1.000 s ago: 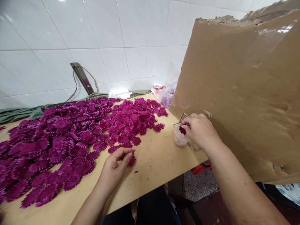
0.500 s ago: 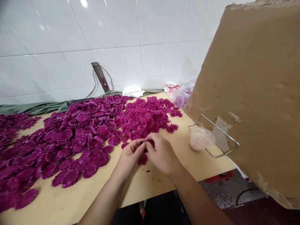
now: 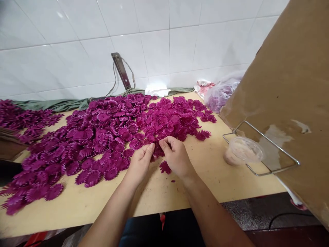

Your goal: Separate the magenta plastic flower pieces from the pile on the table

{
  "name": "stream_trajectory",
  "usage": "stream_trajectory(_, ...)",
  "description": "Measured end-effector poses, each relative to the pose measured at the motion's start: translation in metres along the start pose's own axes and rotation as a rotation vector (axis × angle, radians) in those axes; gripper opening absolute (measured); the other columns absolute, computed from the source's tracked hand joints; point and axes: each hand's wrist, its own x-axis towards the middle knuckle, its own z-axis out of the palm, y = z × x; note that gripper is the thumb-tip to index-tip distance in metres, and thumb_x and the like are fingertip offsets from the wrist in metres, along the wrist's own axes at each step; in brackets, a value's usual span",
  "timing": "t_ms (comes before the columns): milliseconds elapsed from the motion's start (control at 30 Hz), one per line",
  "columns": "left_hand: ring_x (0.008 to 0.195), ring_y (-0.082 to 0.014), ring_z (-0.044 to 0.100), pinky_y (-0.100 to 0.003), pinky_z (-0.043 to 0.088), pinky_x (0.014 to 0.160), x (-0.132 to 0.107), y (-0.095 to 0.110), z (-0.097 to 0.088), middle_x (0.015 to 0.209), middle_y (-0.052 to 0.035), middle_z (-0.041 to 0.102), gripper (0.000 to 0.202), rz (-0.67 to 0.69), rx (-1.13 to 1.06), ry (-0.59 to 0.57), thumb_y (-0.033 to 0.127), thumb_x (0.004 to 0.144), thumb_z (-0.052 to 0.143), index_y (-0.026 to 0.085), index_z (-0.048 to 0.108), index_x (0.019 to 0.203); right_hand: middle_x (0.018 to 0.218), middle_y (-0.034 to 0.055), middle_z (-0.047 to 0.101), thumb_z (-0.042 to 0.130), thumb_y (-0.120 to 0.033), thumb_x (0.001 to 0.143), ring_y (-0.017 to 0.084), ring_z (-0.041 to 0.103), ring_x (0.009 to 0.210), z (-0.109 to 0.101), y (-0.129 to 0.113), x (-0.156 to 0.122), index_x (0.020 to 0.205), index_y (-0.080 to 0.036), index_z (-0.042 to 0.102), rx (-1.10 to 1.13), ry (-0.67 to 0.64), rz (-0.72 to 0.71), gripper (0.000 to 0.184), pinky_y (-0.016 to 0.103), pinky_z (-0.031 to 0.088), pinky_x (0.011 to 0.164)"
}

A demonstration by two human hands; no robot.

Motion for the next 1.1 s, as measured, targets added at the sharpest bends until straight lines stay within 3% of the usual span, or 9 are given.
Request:
stream_trajectory(233, 0.052, -0.0095, 0.032, -0.023, 0.028, 0.052, 0.000, -0.003, -0.004, 0.052, 0.0061, 0.038, 0.031, -0.063, -0.244, 0.042, 0.039, 0.074, 0.057, 0.019, 0.042, 0.057, 0.054, -0.0048, 0.040, 0.056, -0.044, 0.075, 0.010, 0.036, 0.051, 0.003, 0.001, -0.001, 0.059, -0.019, 0.047, 0.072, -0.033, 0.050, 0.030, 0.024, 0.030, 0.048)
stream_trajectory(367, 0.047, -0.0081, 0.032, -0.022, 0.026, 0.049, -0.005, -0.002, 0.000, 0.047, 0.0058, 0.040, 0.039, -0.105, -0.547, -0.040, 0.050, 0.070, 0.058, 0.019, 0.041, 0.055, 0.050, -0.0048, 0.043, 0.061, -0.051, 0.071, 0.009, 0.037, 0.046, 0.009, 0.007, 0.001, 0.060, -0.020, 0.047, 0.344, -0.193, 0.081, 0.036, 0.024, 0.031, 0.046)
stream_trajectory(467, 0.045, -0.0073, 0.031, -0.021, 0.025, 0.048, -0.006, -0.003, 0.002, 0.046, 0.0069, 0.038, 0.041, -0.109, -0.651, -0.020, 0.052, 0.067, 0.060, 0.019, 0.039, 0.055, 0.046, -0.0057, 0.042, 0.059, -0.058, 0.069, 0.008, 0.034, 0.041, 0.013, 0.011, 0.000, 0.060, -0.020, 0.045, 0.448, -0.239, 0.109, 0.042, 0.024, 0.030, 0.042)
stream_trajectory(600, 0.047, -0.0086, 0.031, -0.023, 0.025, 0.049, -0.005, -0.007, -0.002, 0.047, 0.0063, 0.037, 0.039, -0.056, -0.388, 0.005, 0.050, 0.073, 0.055, 0.020, 0.039, 0.054, 0.057, -0.0033, 0.049, 0.056, -0.048, 0.076, 0.011, 0.043, 0.051, 0.004, 0.006, -0.004, 0.071, -0.019, 0.051, 0.094, -0.134, -0.010, 0.030, 0.024, 0.036, 0.049)
stream_trajectory(667, 0.050, -0.0097, 0.032, -0.023, 0.026, 0.051, -0.004, -0.007, -0.005, 0.050, 0.0058, 0.036, 0.035, -0.032, -0.200, -0.001, 0.043, 0.076, 0.051, 0.020, 0.039, 0.054, 0.066, -0.0015, 0.053, 0.054, -0.039, 0.080, 0.012, 0.047, 0.059, -0.004, -0.003, -0.005, 0.076, -0.020, 0.053, -0.139, -0.171, -0.090, 0.020, 0.025, 0.037, 0.055)
stream_trajectory(800, 0.057, -0.0112, 0.034, -0.024, 0.029, 0.056, -0.005, -0.003, -0.008, 0.056, 0.0047, 0.036, 0.029, 0.035, -0.101, -0.047, 0.038, 0.080, 0.046, 0.020, 0.041, 0.058, 0.053, -0.0046, 0.041, 0.051, -0.035, 0.081, 0.011, 0.038, 0.051, -0.011, -0.019, -0.002, 0.058, -0.020, 0.043, -0.321, -0.260, -0.119, 0.029, 0.025, 0.029, 0.050)
stream_trajectory(867, 0.057, -0.0110, 0.032, -0.024, 0.030, 0.056, -0.006, 0.000, -0.008, 0.057, 0.0049, 0.034, 0.032, 0.075, -0.198, -0.064, 0.042, 0.080, 0.047, 0.020, 0.040, 0.058, 0.051, -0.0054, 0.036, 0.053, -0.039, 0.078, 0.010, 0.035, 0.049, -0.007, -0.020, -0.001, 0.053, -0.020, 0.037, -0.131, -0.258, -0.071, 0.035, 0.025, 0.028, 0.049)
stream_trajectory(1000, 0.054, -0.0097, 0.028, -0.023, 0.027, 0.053, -0.006, 0.003, -0.007, 0.056, 0.0057, 0.033, 0.038, 0.078, -0.408, -0.099, 0.052, 0.075, 0.053, 0.020, 0.040, 0.059, 0.050, -0.0069, 0.034, 0.061, -0.050, 0.067, 0.008, 0.029, 0.045, 0.015, -0.014, -0.005, 0.056, -0.021, 0.041, 0.476, -0.178, 0.149, 0.037, 0.023, 0.027, 0.044)
stream_trajectory(1100, 0.051, -0.0088, 0.027, -0.022, 0.026, 0.050, -0.004, 0.001, -0.007, 0.053, 0.0062, 0.033, 0.043, 0.027, -0.498, -0.072, 0.057, 0.070, 0.057, 0.019, 0.040, 0.058, 0.046, -0.0088, 0.030, 0.066, -0.053, 0.060, 0.006, 0.022, 0.041, 0.028, -0.010, -0.006, 0.055, -0.021, 0.041, 0.662, -0.094, 0.220, 0.041, 0.021, 0.021, 0.040)
